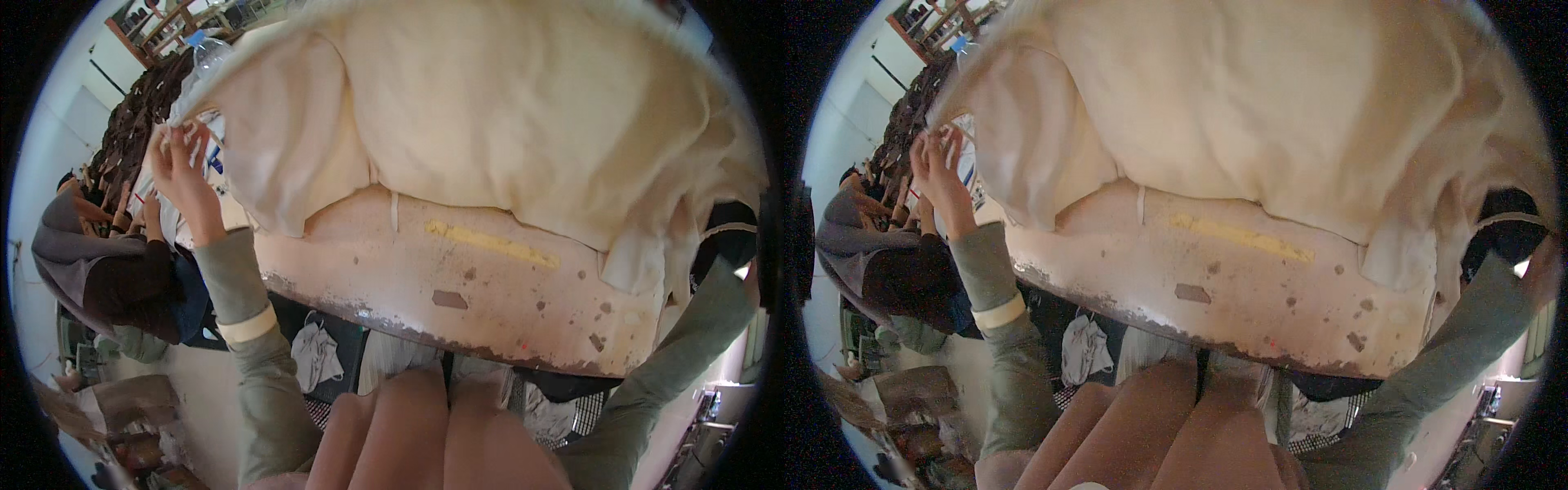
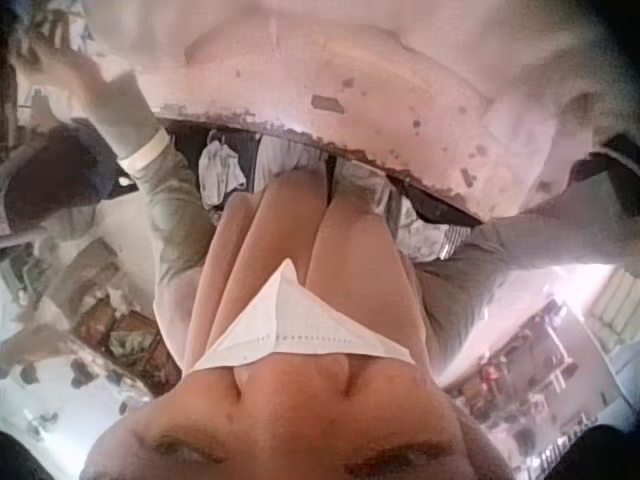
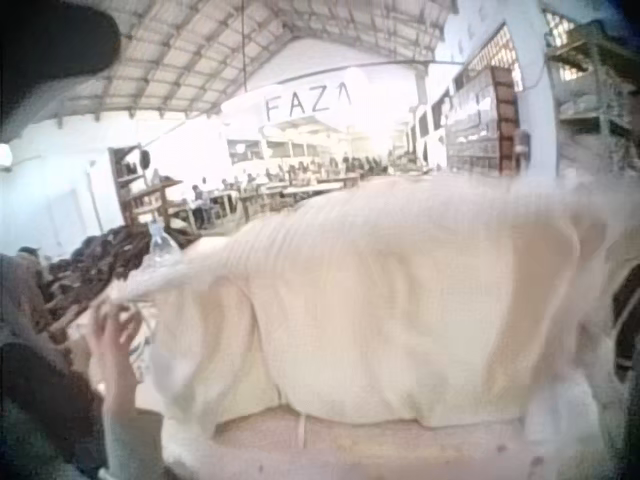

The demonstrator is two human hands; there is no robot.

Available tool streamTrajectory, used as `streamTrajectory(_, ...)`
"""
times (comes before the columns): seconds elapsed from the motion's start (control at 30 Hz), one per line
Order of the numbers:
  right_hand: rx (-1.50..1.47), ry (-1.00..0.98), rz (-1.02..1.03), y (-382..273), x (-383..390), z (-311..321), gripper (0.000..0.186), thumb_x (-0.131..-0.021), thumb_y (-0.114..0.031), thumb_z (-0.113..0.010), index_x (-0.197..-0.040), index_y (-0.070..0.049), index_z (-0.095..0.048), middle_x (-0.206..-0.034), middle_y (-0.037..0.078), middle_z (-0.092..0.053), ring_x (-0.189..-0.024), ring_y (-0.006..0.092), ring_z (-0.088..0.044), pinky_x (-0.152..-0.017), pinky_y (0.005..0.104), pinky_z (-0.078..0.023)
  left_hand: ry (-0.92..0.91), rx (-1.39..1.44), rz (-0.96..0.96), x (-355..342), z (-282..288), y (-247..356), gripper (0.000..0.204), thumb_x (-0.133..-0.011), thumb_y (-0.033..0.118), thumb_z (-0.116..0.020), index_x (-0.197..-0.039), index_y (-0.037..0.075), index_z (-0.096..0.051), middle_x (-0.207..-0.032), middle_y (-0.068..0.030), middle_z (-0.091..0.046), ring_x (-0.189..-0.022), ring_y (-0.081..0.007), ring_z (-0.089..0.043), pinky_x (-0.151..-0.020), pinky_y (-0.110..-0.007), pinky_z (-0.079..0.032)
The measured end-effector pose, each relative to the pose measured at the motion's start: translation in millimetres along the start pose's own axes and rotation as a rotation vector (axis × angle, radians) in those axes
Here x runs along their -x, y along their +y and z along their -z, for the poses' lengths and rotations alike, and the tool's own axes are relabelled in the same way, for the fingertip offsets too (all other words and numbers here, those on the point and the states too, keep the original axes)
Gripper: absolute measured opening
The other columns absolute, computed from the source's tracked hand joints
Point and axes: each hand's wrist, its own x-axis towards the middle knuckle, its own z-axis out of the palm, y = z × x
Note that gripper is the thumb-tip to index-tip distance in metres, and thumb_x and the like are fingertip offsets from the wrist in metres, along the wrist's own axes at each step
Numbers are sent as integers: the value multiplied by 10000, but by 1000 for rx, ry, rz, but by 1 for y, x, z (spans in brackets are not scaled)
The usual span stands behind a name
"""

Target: The person repairs a light-colored garment by hand, using a seam ripper to remove threads, applying tape to a section, and marking the fabric with a pen. The person repeatedly folds and unfolds the garment to access different areas.

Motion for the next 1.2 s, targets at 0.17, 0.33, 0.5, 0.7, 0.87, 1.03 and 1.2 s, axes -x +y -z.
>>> streamTrajectory(0.17,-964,-1323,516,-36,48,37,189,-929,-179,-540,-1045,-89,-660,-880,56,-639,-811,148,-623,-680,256,-496,418,485,504,19,59,-45,287,-890,164,-575,-1135,19,-534,-1066,-98,-578,-974,-226,-597,-864,-330,-482)
streamTrajectory(0.33,-1087,-1726,733,-138,111,30,195,-861,-101,-599,-1043,-111,-671,-959,82,-634,-835,221,-642,-662,310,-514,-40,-44,395,60,21,-33,400,-843,85,-656,-1221,35,-538,-981,-43,-636,-834,-86,-598,-709,-220,-458)
streamTrajectory(0.5,-861,-1239,530,-247,157,-25,266,-780,-58,-632,-1045,-80,-638,-924,107,-575,-818,314,-594,-710,350,-493,-645,53,475,136,-81,38,454,-839,-23,-612,-1275,41,-500,-919,-44,-656,-818,-57,-580,-675,-200,-443)
streamTrajectory(0.7,-1235,-868,121,-285,174,-74,288,-797,-27,-650,-1080,-74,-634,-920,81,-597,-784,192,-596,-678,288,-476,-681,244,601,194,-114,85,452,-883,-89,-490,-1288,49,-344,-966,-126,-662,-803,-53,-573,-634,-135,-387)
streamTrajectory(0.87,-1214,-917,-194,-282,175,-72,235,-778,-50,-694,-1012,-63,-669,-892,80,-627,-743,147,-581,-649,268,-476,-715,211,643,202,-107,87,361,-899,-69,-484,-1212,53,-354,-892,-92,-635,-768,-41,-533,-643,-143,-389)
streamTrajectory(1.03,-1096,-1108,-95,-272,165,-74,147,-768,-49,-714,-915,-45,-697,-889,59,-648,-772,116,-580,-655,230,-463,-835,203,642,204,-104,89,422,-878,-65,-545,-1215,54,-322,-890,-93,-631,-794,-65,-533,-718,-191,-430)
streamTrajectory(1.2,-1182,-1100,144,-267,161,-79,167,-777,-78,-709,-943,-65,-693,-894,51,-652,-774,108,-579,-661,254,-459,-980,115,587,198,-105,88,510,-838,-48,-622,-1226,51,-307,-899,-97,-641,-803,-98,-568,-741,-231,-474)
